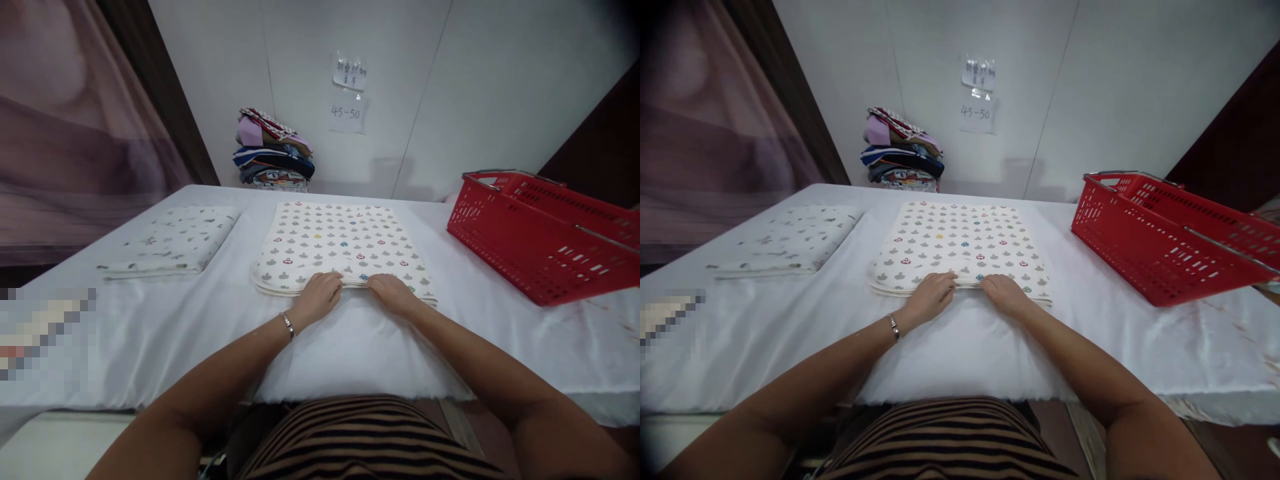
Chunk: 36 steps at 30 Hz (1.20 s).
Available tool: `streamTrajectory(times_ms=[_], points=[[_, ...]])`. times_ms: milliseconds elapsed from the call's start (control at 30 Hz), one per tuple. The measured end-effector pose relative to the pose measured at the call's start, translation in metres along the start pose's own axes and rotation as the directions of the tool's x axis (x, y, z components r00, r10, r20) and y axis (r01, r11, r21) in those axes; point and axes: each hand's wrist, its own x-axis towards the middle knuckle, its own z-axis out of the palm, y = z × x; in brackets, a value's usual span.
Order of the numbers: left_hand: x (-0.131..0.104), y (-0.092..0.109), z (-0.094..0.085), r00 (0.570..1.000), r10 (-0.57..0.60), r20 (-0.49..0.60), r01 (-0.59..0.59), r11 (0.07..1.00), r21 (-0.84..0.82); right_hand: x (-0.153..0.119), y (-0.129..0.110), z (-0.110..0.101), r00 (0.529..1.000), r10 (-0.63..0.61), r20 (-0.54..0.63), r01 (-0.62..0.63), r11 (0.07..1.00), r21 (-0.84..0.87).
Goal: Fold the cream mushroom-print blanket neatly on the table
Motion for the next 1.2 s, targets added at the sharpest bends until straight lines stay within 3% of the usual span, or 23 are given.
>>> streamTrajectory(times_ms=[300,533,833,967,1200], points=[[0.001,-0.003,0.004,0.993,0.084,0.078,-0.1,0.97,0.223,0.001,0.008,-0.001,0.996,0.0,0.089,-0.012,0.99,0.137],[-0.008,-0.004,0.0,0.999,0.021,0.028,-0.023,0.995,0.101,0.002,0.018,0.002,0.997,-0.026,0.07,0.012,0.98,0.201],[-0.002,-0.004,-0.001,0.993,-0.028,0.117,-0.004,0.963,0.268,0.008,0.025,-0.007,0.986,0.011,0.164,-0.047,0.974,0.222],[-0.002,-0.007,-0.008,0.992,-0.042,0.115,0.016,0.975,0.22,0.01,0.019,-0.007,0.978,-0.03,0.206,-0.008,0.984,0.18],[-0.004,-0.013,-0.013,0.986,-0.1,0.136,0.081,0.987,0.141,0.002,-0.011,0.01,0.996,-0.011,0.087,0.009,1.0,0.025]])
